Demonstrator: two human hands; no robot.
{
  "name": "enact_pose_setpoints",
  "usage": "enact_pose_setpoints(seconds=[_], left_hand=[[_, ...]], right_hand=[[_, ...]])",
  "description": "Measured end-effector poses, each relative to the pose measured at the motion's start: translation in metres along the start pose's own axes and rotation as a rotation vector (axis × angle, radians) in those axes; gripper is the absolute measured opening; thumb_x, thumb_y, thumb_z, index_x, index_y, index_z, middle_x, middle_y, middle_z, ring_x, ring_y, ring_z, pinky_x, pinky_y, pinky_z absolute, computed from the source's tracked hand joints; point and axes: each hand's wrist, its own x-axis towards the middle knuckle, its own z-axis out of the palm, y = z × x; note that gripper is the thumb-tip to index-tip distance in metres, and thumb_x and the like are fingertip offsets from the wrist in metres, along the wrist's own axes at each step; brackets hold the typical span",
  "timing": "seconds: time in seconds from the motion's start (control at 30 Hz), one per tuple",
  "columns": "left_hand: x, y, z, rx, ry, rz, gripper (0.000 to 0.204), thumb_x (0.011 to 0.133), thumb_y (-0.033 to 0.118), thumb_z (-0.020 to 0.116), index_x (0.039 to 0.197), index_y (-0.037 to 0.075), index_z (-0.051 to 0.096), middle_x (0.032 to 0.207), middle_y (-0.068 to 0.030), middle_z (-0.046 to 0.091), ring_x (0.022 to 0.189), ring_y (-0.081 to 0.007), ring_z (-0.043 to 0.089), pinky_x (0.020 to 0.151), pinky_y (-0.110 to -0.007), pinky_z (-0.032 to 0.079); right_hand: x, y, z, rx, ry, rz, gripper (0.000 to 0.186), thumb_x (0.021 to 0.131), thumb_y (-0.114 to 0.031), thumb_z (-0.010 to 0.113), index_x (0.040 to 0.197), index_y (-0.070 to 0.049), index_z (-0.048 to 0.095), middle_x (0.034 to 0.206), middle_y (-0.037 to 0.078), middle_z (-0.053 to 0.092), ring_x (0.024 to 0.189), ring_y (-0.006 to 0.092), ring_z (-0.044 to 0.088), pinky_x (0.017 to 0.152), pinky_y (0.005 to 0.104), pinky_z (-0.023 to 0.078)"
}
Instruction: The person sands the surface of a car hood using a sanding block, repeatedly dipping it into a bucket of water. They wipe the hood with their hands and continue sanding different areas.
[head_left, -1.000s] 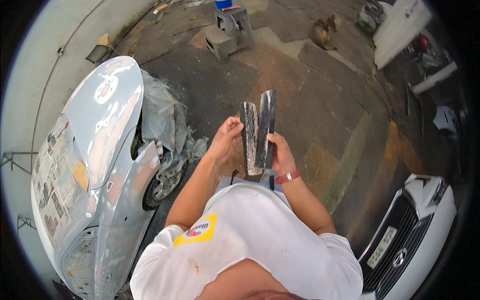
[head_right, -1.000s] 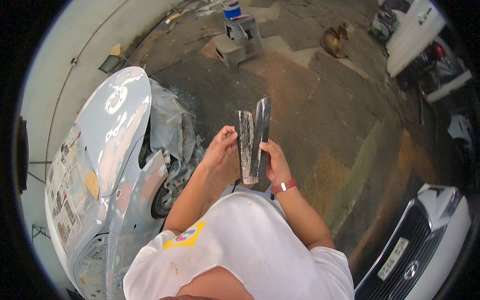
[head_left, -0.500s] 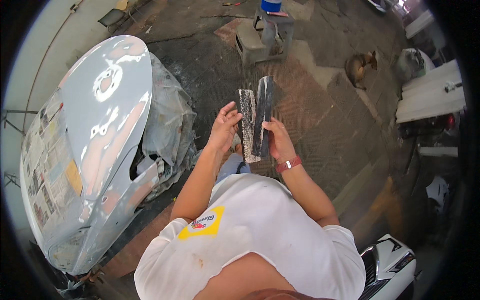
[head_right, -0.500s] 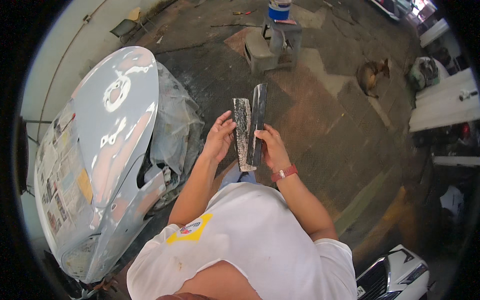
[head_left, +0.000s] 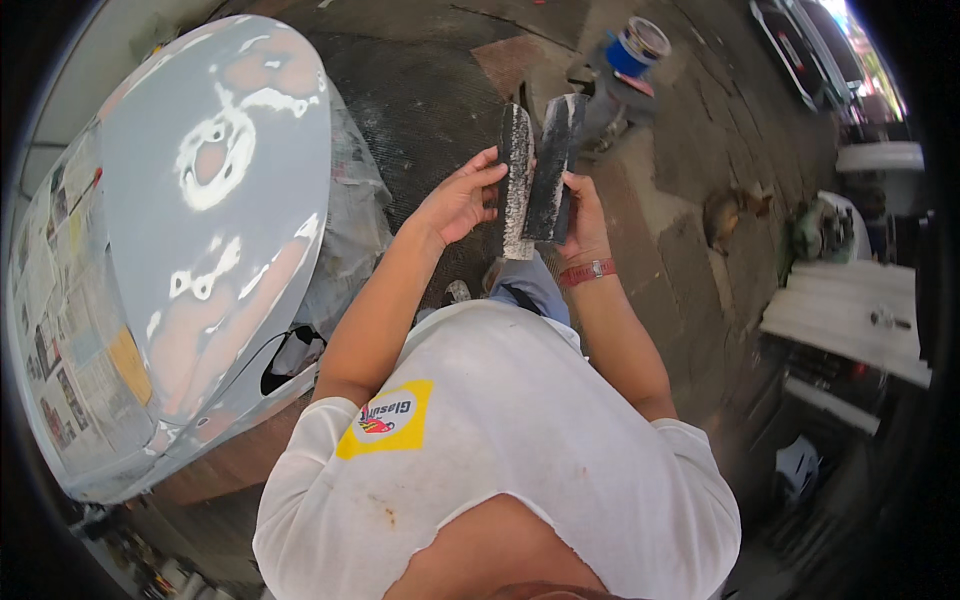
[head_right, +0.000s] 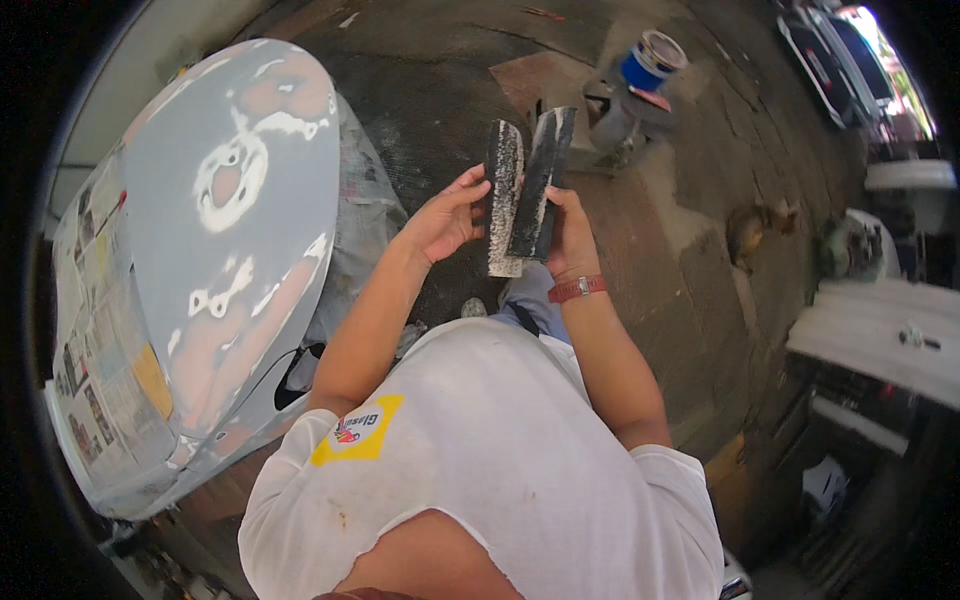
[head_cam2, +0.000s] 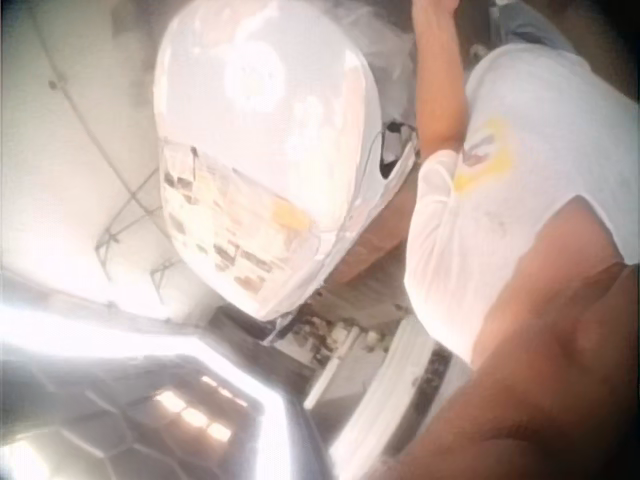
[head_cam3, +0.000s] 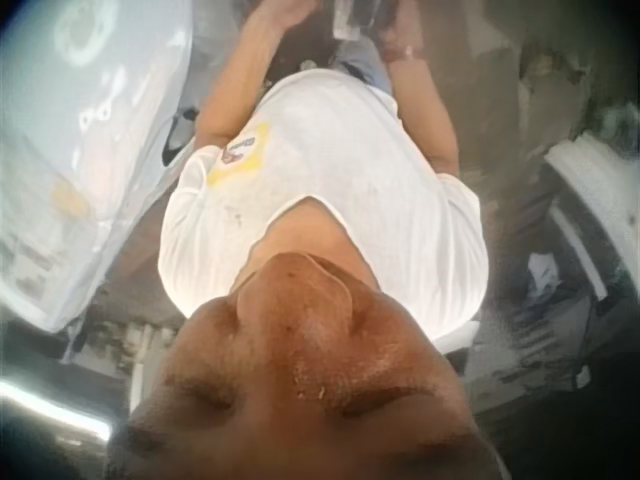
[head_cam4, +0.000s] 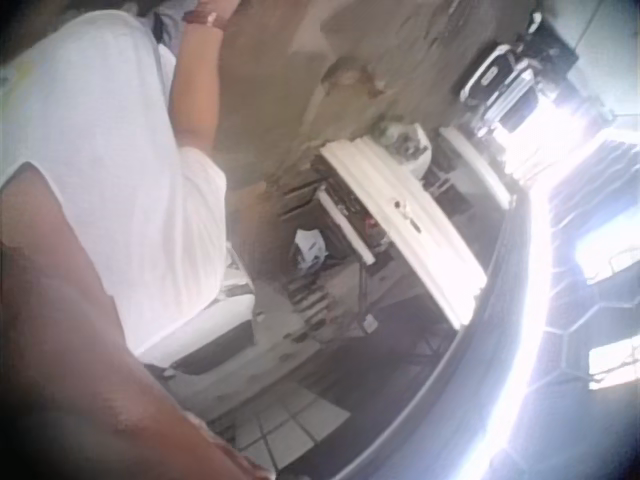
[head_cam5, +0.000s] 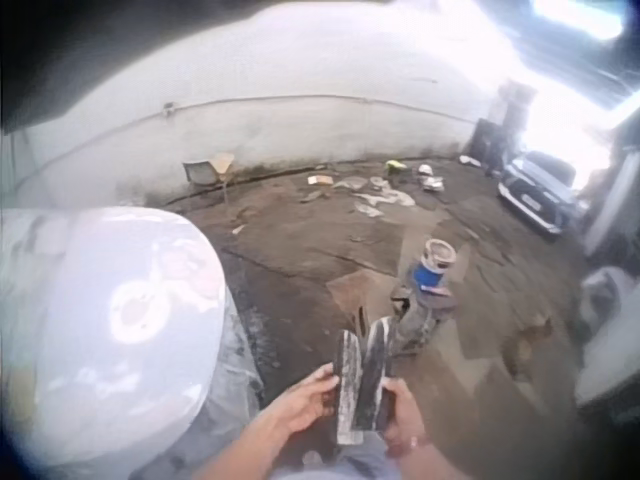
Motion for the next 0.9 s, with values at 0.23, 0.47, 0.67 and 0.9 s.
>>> enact_pose_setpoints(seconds=[0.23,0.47,0.67,0.9], left_hand=[[0.085,0.095,-0.064,0.120,0.113,0.042,0.073,0.104,0.014,0.066,0.163,0.019,0.024,0.144,-0.0017,0.059,0.123,-0.0155,0.060,0.094,-0.040,0.053],[0.197,0.206,-0.133,0.071,0.299,0.136,0.078,0.101,0.009,0.066,0.164,0.021,0.022,0.139,-0.0037,0.059,0.122,-0.0152,0.060,0.092,-0.038,0.054],[0.268,0.306,-0.167,0.144,0.445,0.216,0.082,0.098,0.006,0.068,0.165,0.019,0.022,0.140,-0.0042,0.060,0.115,-0.0141,0.062,0.087,-0.032,0.051],[0.354,0.407,-0.238,-0.057,0.485,0.433,0.065,0.101,0.000,0.062,0.156,0.012,0.029,0.150,-0.0166,0.051,0.131,-0.0267,0.058,0.107,-0.041,0.053]], right_hand=[[0.169,-0.030,0.033,-0.116,-0.030,0.112,0.054,0.096,-0.031,0.062,0.136,0.005,0.060,0.128,0.018,0.070,0.113,0.0275,0.071,0.100,0.0429,0.058],[0.373,-0.070,0.089,-0.210,-0.092,0.267,0.044,0.096,-0.028,0.063,0.130,0.001,0.064,0.119,0.014,0.072,0.107,0.0252,0.071,0.096,0.0406,0.057],[0.507,-0.105,0.157,-0.407,-0.081,0.252,0.028,0.095,-0.021,0.064,0.115,-0.001,0.069,0.110,0.010,0.073,0.100,0.0226,0.070,0.089,0.0388,0.058],[0.660,-0.120,0.225,-0.635,-0.209,-0.031,0.019,0.088,-0.022,0.075,0.095,-0.004,0.073,0.093,0.003,0.071,0.092,0.0148,0.064,0.087,0.0333,0.051]])
